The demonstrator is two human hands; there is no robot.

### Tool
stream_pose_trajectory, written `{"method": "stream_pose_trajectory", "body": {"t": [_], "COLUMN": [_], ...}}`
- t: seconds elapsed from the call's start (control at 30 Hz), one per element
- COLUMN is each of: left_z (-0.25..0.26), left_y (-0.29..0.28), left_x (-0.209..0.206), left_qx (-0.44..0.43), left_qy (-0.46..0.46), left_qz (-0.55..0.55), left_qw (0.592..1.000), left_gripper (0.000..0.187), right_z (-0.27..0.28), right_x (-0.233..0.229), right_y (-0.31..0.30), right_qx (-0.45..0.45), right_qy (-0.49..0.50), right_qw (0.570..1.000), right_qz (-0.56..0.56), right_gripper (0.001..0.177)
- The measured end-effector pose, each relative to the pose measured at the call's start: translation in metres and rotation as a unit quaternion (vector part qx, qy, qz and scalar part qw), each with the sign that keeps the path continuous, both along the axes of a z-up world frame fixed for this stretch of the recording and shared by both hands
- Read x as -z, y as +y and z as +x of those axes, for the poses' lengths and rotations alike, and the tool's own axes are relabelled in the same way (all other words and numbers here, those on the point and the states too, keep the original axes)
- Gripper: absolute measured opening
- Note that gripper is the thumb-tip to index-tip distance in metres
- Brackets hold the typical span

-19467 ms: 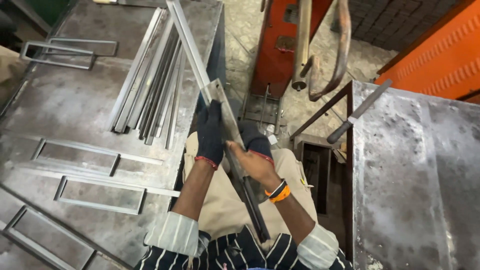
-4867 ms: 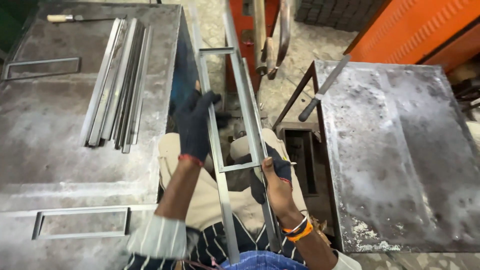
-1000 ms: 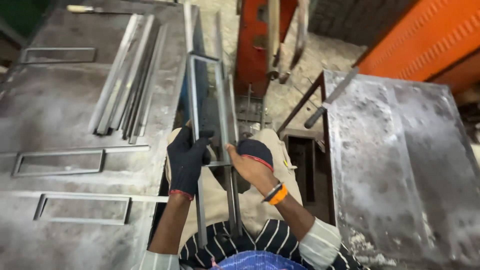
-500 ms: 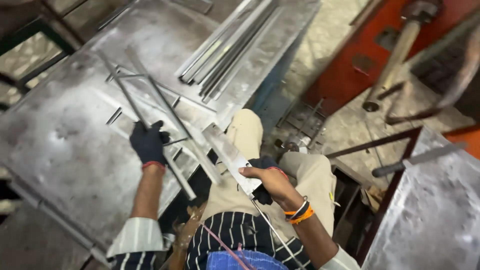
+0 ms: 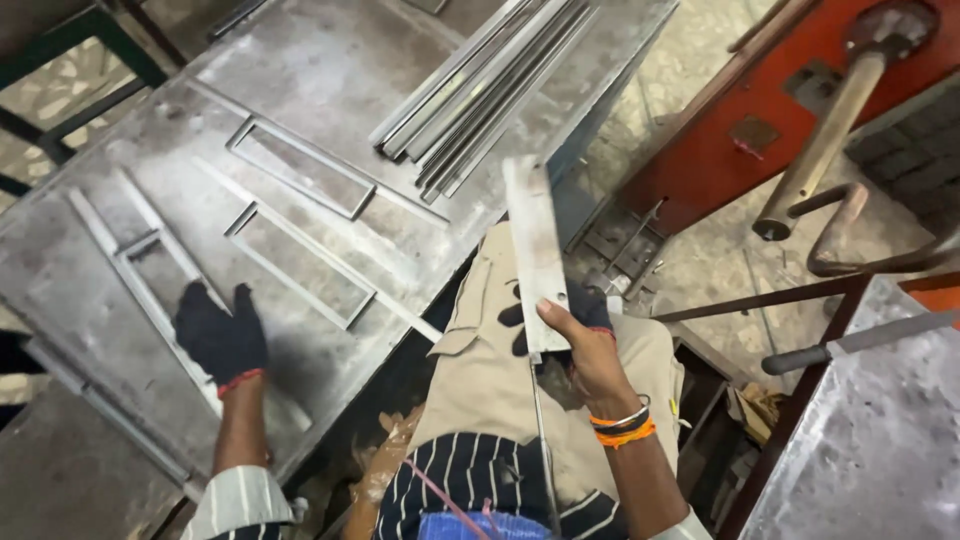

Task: The recorder is using a spot welding machine to join metal strips into rectangular frames at a manual workstation.

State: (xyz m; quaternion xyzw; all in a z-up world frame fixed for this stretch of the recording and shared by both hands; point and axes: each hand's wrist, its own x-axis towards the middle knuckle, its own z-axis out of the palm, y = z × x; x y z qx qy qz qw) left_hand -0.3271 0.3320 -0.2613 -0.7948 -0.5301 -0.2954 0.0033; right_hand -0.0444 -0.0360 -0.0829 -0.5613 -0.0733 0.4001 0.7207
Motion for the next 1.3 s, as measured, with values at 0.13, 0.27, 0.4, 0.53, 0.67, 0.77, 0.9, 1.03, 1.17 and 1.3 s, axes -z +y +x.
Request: {"method": "stream_pose_trajectory", "body": {"t": [0.13, 0.27, 0.4, 0.53, 0.67, 0.77, 0.9, 1.03, 1.17, 1.3], "left_z": [0.091, 0.199, 0.287, 0.349, 0.382, 0.381, 0.33, 0.243, 0.244, 0.33], "left_y": [-0.018, -0.052, -0.055, -0.028, 0.001, -0.012, -0.065, -0.138, -0.176, -0.155], "left_x": [0.017, 0.003, -0.007, 0.049, 0.114, 0.083, -0.025, -0.054, -0.078, 0.072], "left_qx": [0.153, 0.336, 0.379, 0.36, 0.34, 0.349, 0.476, 0.376, 0.247, 0.307], "left_qy": [-0.083, -0.081, 0.011, 0.027, 0.103, 0.127, 0.096, -0.084, -0.303, -0.426], "left_qz": [-0.005, -0.081, -0.069, -0.004, -0.029, -0.093, -0.285, -0.673, -0.862, -0.838], "left_qw": [0.985, 0.935, 0.923, 0.933, 0.934, 0.924, 0.827, 0.631, 0.323, 0.148], "left_gripper": [0.046, 0.03, 0.023, 0.025, 0.011, 0.012, 0.031, 0.026, 0.04, 0.043], "right_z": [0.01, 0.027, 0.025, 0.013, 0.002, 0.004, 0.006, 0.007, 0.004, -0.002], "right_x": [-0.009, 0.016, 0.021, 0.032, 0.041, 0.051, 0.057, 0.055, 0.064, 0.035], "right_y": [0.0, -0.004, -0.02, -0.044, -0.063, -0.071, -0.073, -0.067, -0.067, -0.062], "right_qx": [0.022, 0.128, 0.225, 0.264, 0.298, 0.302, 0.292, 0.275, 0.265, 0.267], "right_qy": [0.064, 0.094, 0.114, 0.126, 0.151, 0.167, 0.181, 0.184, 0.161, 0.152], "right_qw": [0.997, 0.986, 0.967, 0.956, 0.942, 0.937, 0.937, 0.943, 0.95, 0.951], "right_qz": [0.035, 0.041, -0.041, -0.034, -0.035, -0.042, -0.064, -0.039, -0.037, -0.027], "right_gripper": [0.039, 0.033, 0.025, 0.025, 0.026, 0.027, 0.027, 0.027, 0.031, 0.039]}}
